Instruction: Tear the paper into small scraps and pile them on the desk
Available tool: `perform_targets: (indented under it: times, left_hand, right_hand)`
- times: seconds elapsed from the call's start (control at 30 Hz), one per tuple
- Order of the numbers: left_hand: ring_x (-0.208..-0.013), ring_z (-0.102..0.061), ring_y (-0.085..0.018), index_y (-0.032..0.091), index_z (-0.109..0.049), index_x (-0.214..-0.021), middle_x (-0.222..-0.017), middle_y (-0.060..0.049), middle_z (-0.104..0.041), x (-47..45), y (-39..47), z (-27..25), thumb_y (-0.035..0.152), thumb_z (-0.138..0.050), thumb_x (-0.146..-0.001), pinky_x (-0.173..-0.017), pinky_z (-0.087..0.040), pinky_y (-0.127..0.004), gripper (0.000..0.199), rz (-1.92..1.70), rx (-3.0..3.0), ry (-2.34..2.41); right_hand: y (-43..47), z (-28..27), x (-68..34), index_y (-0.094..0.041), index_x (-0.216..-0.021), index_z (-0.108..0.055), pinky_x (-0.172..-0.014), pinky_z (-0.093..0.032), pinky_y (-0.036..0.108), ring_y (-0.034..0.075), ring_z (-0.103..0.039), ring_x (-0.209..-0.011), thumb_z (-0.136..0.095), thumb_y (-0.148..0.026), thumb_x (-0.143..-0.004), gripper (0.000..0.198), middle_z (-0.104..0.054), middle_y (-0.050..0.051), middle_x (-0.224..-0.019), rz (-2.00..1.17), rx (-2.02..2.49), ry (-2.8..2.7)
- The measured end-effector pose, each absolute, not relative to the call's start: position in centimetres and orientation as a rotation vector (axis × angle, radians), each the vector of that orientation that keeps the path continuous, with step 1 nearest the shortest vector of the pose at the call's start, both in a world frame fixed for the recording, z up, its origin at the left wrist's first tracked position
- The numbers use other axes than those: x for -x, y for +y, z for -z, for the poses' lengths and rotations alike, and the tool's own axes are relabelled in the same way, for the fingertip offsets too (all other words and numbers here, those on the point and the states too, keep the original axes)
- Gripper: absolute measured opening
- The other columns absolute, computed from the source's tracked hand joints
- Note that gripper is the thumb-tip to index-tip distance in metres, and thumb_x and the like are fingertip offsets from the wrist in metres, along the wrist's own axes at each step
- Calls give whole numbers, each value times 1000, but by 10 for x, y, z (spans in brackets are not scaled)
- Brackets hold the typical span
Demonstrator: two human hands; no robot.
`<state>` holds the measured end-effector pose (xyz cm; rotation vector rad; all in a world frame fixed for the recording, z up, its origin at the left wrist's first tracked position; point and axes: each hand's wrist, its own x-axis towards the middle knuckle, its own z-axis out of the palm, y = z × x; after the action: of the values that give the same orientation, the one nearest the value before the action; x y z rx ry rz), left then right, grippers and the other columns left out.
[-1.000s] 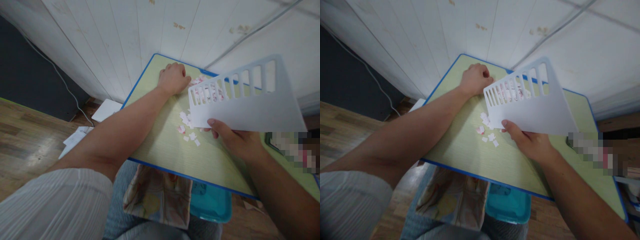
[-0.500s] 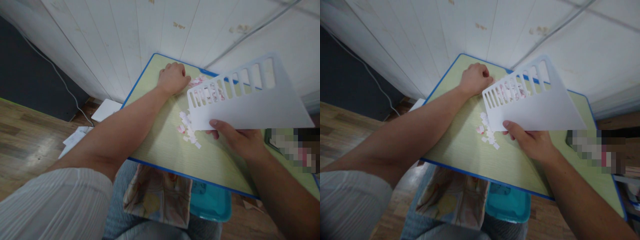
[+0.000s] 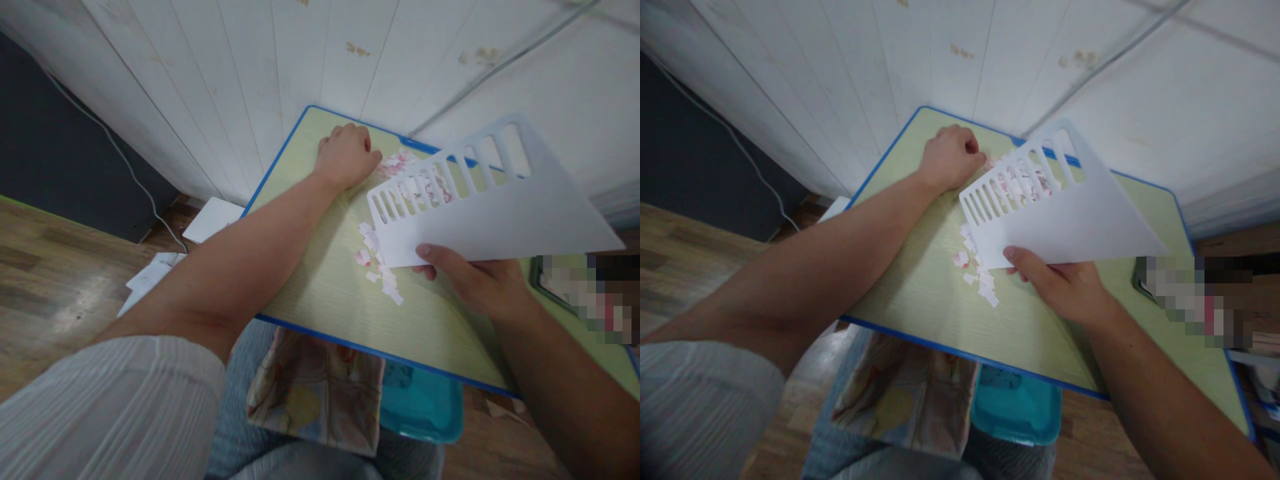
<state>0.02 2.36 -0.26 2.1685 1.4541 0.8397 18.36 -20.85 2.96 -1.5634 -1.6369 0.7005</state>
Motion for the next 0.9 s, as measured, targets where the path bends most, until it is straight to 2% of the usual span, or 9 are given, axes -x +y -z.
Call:
perform_targets:
  times: [0.2, 0.4, 0.57, 0.73, 0.9]
  left_hand:
    - [-132, -65, -33, 35, -68, -86, -134, -7, -82, 1, 24, 4, 33, -71, -99, -118, -51, -56, 14, -828, -2201, 1463]
    - [-129, -64, -33, 33, -66, -85, -131, -8, -82, 1, 23, 5, 32, -71, -99, -116, -50, -55, 15, -866, -2193, 1443]
    - [-135, -64, -34, 32, -71, -91, -136, -8, -82, 1, 21, 3, 32, -71, -102, -119, -49, -53, 11, -847, -2188, 1447]
    - [-139, -67, -36, 30, -75, -95, -136, -9, -83, 0, 24, 3, 31, -74, -104, -121, -52, -53, 10, -835, -2204, 1473]
    - [-142, -69, -37, 33, -79, -99, -131, -8, -84, 0, 25, 4, 32, -74, -102, -124, -54, -56, 6, -806, -2213, 1477]
  right_hand:
    - [-211, -31, -187, -31, -59, -72, -50, -58, 37, 23, -69, -53, -93, -42, -92, 41, -73, 1, -60, -769, 1546, -1600]
    - [-209, -30, -183, -31, -61, -70, -55, -59, 37, 22, -68, -56, -90, -55, -100, 50, -71, 1, -61, -717, 1557, -1635]
    - [-206, -28, -183, -30, -60, -69, -58, -60, 39, 23, -68, -56, -89, -61, -100, 55, -70, 2, -60, -663, 1621, -1607]
    - [-202, -31, -179, -30, -59, -67, -51, -58, 37, 21, -64, -52, -92, -51, -94, 48, -69, 1, -58, -696, 1560, -1506]
    - [-200, -29, -181, -30, -57, -67, -52, -58, 37, 21, -64, -51, -85, -40, -96, 44, -67, 1, -57, -639, 1612, -1531]
